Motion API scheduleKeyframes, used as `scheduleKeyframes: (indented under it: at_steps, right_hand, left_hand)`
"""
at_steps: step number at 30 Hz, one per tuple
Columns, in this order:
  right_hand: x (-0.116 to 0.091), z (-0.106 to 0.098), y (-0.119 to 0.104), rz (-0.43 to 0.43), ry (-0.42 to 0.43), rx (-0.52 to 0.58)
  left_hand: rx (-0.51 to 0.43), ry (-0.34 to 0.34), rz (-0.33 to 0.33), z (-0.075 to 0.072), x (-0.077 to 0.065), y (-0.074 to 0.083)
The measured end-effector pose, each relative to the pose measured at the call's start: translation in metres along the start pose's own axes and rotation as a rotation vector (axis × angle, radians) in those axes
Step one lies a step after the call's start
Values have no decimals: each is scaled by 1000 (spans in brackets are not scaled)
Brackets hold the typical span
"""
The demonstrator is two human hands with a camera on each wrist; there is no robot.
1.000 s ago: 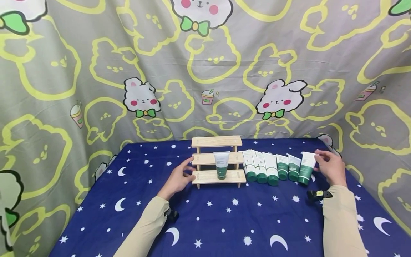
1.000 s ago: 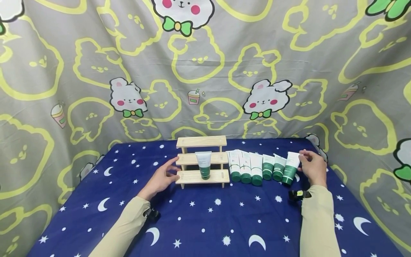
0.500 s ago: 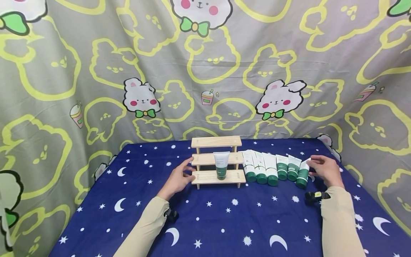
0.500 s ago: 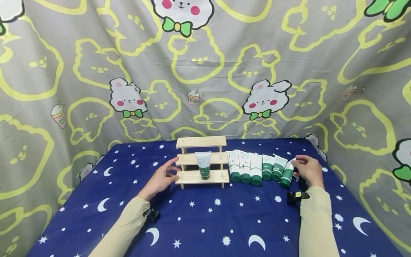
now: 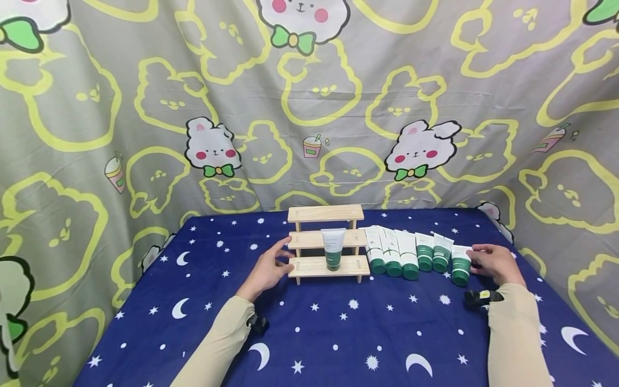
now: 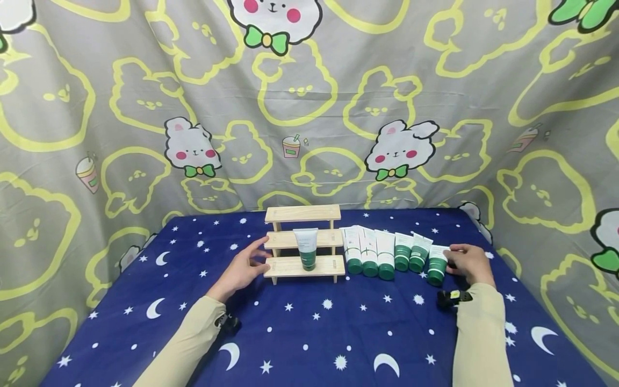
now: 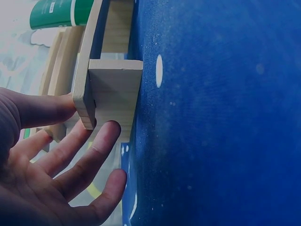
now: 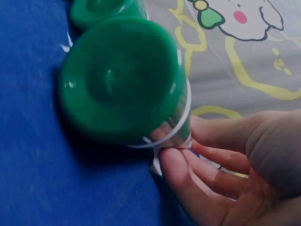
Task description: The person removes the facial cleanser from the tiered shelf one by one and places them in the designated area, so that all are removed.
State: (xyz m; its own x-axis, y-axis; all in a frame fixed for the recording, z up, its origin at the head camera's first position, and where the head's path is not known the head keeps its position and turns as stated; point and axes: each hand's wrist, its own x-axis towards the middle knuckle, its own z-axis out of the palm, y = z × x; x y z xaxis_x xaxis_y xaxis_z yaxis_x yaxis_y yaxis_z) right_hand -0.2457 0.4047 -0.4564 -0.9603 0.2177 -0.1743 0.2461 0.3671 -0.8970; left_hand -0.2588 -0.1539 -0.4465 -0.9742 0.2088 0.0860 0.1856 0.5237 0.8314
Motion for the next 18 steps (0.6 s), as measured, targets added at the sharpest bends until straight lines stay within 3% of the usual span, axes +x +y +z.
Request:
scheduleKeyframes:
  at_steps: [4,18]
  right_hand:
    - [-1,-1,0,25,-16,7]
    - [0,-2,-1,-10,-72,19]
  left_hand:
    - [-3,-1,-1,0,0,0]
    - [-5,0,4,0,0,-1]
